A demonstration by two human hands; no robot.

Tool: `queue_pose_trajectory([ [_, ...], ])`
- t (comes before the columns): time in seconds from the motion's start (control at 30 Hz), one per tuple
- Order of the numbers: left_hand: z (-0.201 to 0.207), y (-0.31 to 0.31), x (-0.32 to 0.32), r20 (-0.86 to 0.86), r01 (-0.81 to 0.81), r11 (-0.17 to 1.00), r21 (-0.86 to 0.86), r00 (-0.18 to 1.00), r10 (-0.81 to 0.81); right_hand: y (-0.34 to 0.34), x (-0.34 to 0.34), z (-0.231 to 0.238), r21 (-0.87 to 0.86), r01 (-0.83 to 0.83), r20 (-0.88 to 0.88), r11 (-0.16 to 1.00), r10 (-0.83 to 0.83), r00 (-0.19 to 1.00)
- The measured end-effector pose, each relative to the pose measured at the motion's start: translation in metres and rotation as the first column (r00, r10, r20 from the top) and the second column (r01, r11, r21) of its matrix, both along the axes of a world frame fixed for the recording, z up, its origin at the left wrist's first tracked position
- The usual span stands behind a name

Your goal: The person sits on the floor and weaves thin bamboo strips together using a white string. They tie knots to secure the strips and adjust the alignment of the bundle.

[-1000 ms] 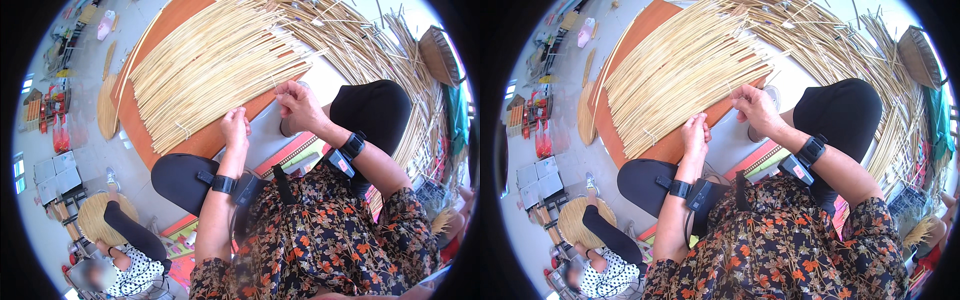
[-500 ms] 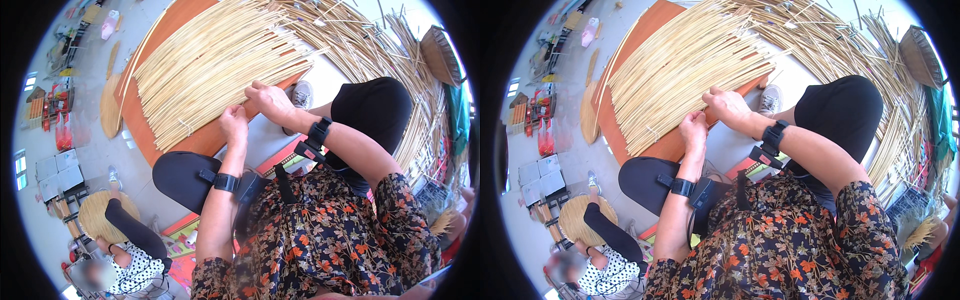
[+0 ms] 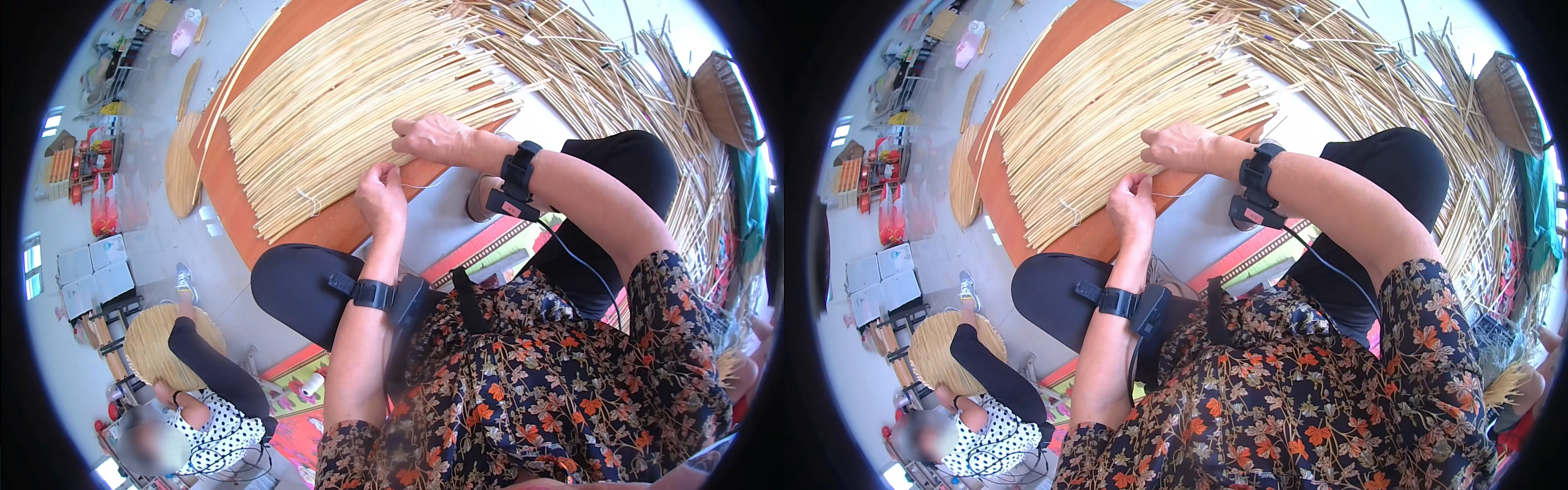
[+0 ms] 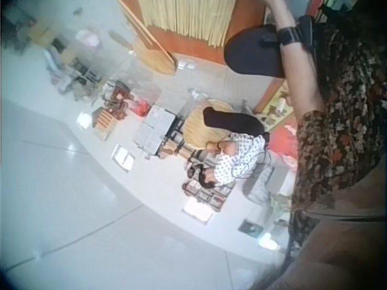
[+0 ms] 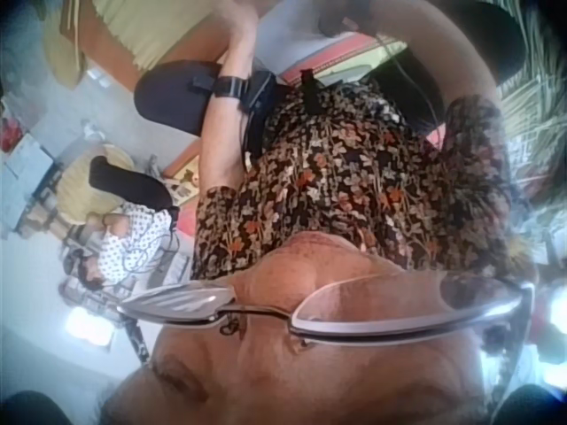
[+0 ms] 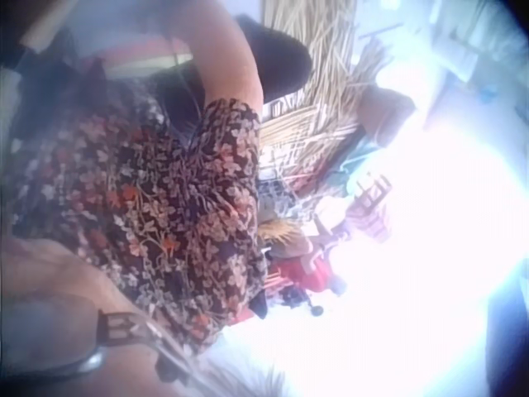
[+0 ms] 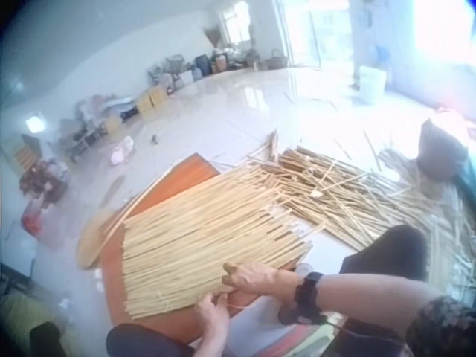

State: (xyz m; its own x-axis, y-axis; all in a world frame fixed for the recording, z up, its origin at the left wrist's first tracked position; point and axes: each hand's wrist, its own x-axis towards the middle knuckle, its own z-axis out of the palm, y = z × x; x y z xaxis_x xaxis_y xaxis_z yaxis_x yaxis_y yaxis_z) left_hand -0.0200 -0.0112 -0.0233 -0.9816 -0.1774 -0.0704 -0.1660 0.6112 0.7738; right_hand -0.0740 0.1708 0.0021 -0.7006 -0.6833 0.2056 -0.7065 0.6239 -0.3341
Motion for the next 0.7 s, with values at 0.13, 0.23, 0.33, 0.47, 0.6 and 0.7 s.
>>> queue_pose_trajectory([
  [0.13,-0.001,0.001,-0.003,0.046,0.0,1.0,0.017,0.999,-0.001,0.002,-0.009,-0.003,-0.009,-0.08,0.049,0.997,0.081,0.996],
  [0.23,0.0,-0.001,-0.002,-0.045,0.02,0.998,-0.057,0.999,-0.022,-0.004,-0.013,-0.005,-0.019,-0.138,0.059,0.99,0.139,0.989],
  [0.33,0.002,-0.001,-0.002,-0.111,0.022,0.996,-0.088,0.993,-0.032,-0.008,-0.013,-0.004,-0.052,-0.193,0.072,0.98,0.197,0.978],
  [0.47,0.001,-0.001,-0.006,-0.023,0.012,0.998,-0.058,1.0,-0.014,-0.006,-0.014,-0.007,-0.026,-0.332,0.028,0.943,0.333,0.943],
  [0.6,-0.008,-0.006,-0.009,0.052,-0.027,0.999,0.039,0.998,0.024,-0.005,-0.022,-0.004,0.027,-0.414,0.094,0.91,0.41,0.907],
  [0.7,-0.009,-0.007,-0.011,0.057,-0.033,0.997,0.067,0.998,0.029,-0.003,-0.022,-0.004,0.139,-0.441,-0.05,0.887,0.451,0.891],
])
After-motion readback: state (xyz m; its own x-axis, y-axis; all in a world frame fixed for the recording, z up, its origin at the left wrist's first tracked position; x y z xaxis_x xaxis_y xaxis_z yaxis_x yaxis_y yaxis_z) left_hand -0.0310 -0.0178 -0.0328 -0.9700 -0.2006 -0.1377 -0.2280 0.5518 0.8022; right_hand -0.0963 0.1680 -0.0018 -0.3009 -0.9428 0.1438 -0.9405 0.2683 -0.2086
